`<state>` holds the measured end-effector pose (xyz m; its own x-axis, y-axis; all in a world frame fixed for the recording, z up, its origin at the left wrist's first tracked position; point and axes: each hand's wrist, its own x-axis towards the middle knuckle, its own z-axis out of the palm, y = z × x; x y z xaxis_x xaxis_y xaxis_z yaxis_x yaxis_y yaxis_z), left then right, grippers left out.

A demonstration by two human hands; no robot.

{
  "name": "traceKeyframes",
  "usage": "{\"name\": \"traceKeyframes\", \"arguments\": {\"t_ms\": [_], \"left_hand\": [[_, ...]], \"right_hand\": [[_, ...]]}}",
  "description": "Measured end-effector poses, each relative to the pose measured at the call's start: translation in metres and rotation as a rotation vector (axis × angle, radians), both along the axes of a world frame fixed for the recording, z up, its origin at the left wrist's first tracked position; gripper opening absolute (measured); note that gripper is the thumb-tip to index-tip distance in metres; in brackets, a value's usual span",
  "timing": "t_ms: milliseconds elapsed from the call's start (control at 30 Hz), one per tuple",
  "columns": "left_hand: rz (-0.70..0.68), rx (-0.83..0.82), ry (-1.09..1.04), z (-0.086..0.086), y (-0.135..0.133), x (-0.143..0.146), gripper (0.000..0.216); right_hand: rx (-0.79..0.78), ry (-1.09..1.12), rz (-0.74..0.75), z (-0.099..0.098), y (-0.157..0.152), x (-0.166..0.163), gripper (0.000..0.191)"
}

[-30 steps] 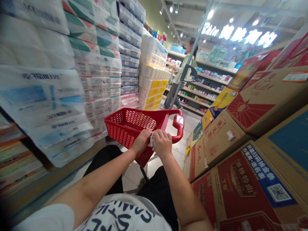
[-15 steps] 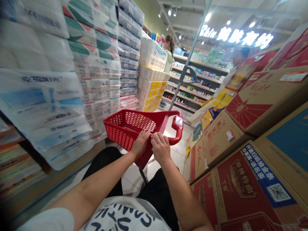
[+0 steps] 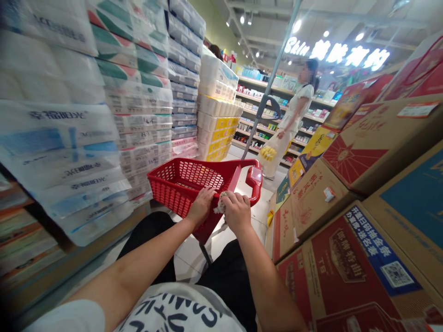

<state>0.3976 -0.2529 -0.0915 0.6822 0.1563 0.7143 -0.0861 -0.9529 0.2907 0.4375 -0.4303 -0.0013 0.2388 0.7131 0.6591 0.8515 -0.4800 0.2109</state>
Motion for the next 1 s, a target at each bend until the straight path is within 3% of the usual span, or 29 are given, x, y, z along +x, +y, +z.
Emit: {"name": "traceKeyframes", "arguments": {"t_ms": [200, 433, 500, 667, 867, 1000], "left_hand": [[-0.007, -0.003, 0.003, -0.001, 0.000, -0.001, 0.043], [-0.003, 0.018, 0.005, 0.002, 0.003, -0.003, 0.043], [-0.007, 0.027, 0.011, 0.002, 0.002, -0.003, 0.043], [0.000, 0.038, 0.014, 0.000, 0.001, -0.002, 0.043], [0.016, 0.066, -0.003, 0.000, 0.003, -0.001, 0.045], [0.025, 0.056, -0.010, 0.000, 0.001, -0.001, 0.044]], "right_hand": [[0.074, 0.044, -0.226, 0.010, 0.013, 0.007, 0.025], [-0.102, -0.005, 0.021, 0.011, 0.000, 0.001, 0.023], [-0.073, 0.015, 0.007, 0.010, -0.002, 0.003, 0.020], [0.084, 0.077, -0.186, 0.011, 0.002, 0.011, 0.019], [-0.144, 0.151, -0.002, 0.023, -0.010, 0.006, 0.017], [-0.047, 0.258, -0.219, 0.028, -0.010, 0.007, 0.017]]}}
